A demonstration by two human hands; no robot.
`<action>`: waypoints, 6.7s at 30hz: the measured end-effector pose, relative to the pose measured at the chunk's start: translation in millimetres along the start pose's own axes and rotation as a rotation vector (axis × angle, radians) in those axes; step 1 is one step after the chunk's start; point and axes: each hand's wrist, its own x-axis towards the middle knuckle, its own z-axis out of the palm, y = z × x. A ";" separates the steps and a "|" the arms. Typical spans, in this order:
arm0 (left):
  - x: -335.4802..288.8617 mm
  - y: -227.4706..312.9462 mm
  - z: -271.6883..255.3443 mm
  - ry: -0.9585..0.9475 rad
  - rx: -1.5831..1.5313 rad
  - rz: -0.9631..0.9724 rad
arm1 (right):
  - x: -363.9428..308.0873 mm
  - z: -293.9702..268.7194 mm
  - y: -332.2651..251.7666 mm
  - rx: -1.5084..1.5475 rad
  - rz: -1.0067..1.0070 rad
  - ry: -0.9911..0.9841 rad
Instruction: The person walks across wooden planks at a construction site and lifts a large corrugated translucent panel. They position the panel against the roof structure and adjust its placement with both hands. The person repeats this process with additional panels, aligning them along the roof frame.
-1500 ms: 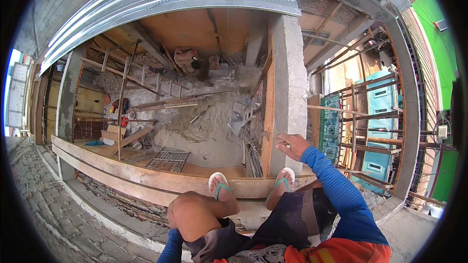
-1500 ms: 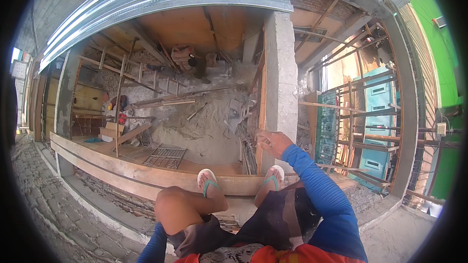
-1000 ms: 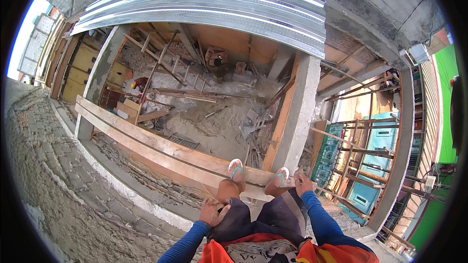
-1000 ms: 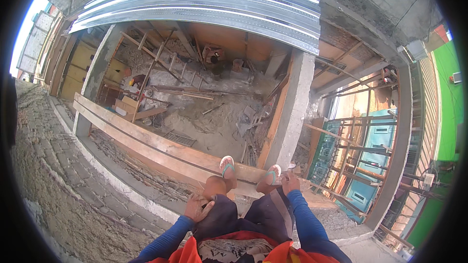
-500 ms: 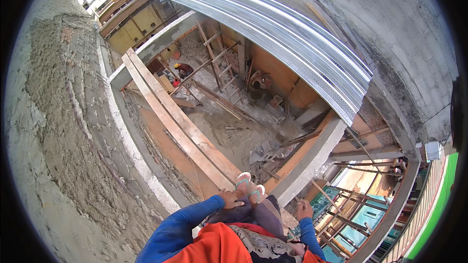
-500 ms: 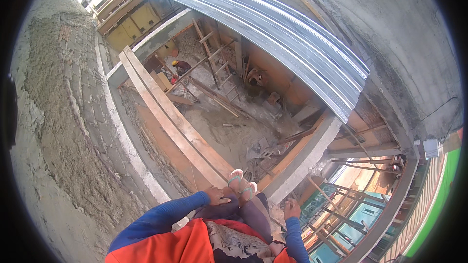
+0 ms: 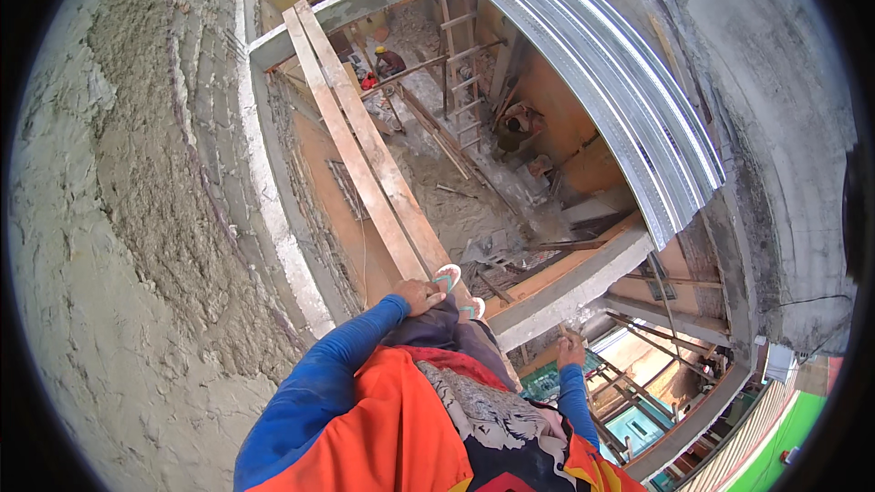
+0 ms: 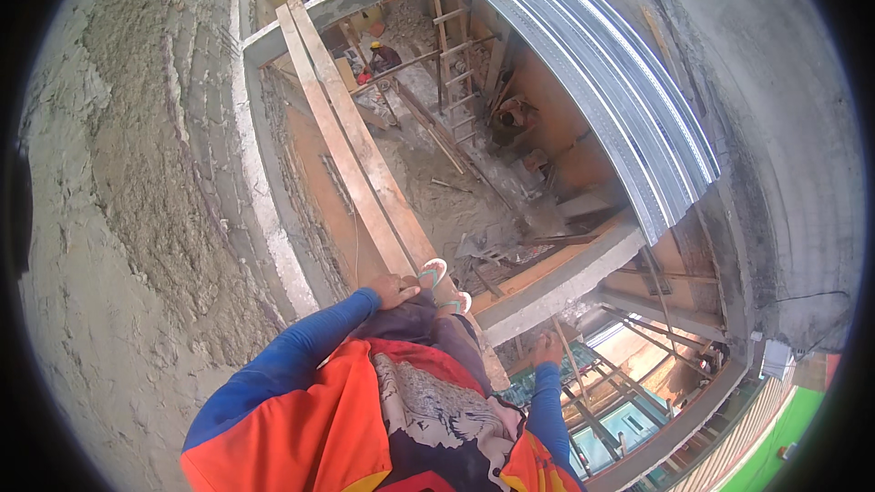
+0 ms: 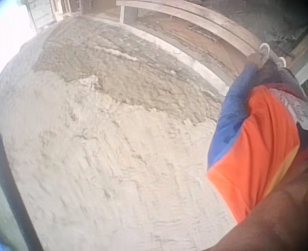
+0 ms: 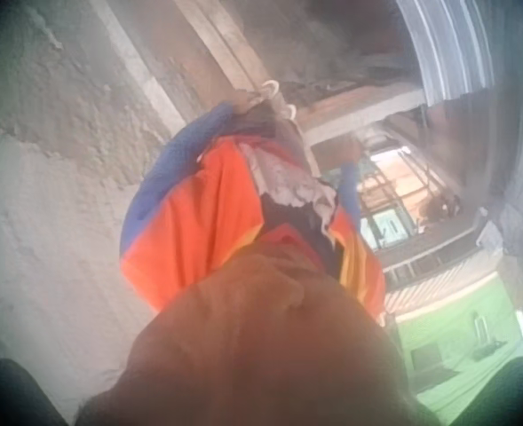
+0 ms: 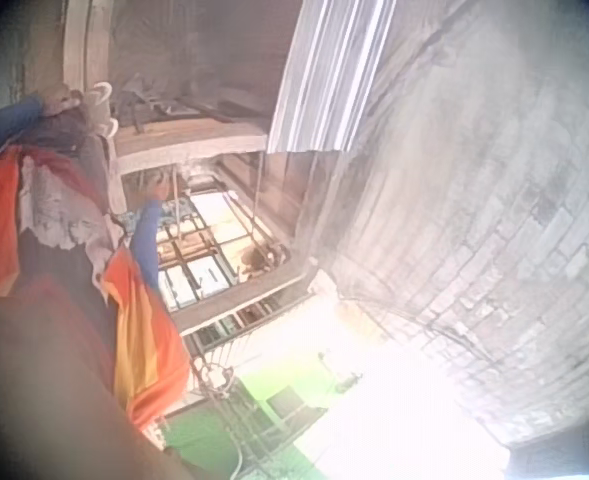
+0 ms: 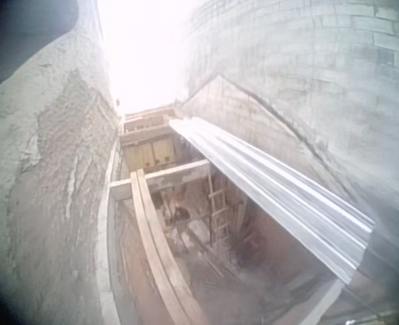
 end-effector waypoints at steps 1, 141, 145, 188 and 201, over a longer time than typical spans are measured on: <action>-10.5 -19.9 3.8 0.180 -0.100 -0.038 | 0.8 -2.8 -10.6 -0.044 -0.025 -0.018; 740.3 -1440.0 -1705.5 -0.014 -0.174 -0.095 | 961.1 1043.3 -1624.6 0.649 0.736 0.521; 846.1 -1351.3 -1809.7 0.037 -0.285 -0.172 | 1021.0 1087.6 -1637.0 0.621 0.753 0.478; 1387.2 -1079.2 -2081.1 0.028 -0.738 -0.331 | 1505.6 968.8 -1689.4 1.052 1.009 0.666; 1662.8 -990.2 -1979.8 -0.113 -0.981 -0.386 | 1711.9 1047.6 -1583.8 1.326 1.109 0.679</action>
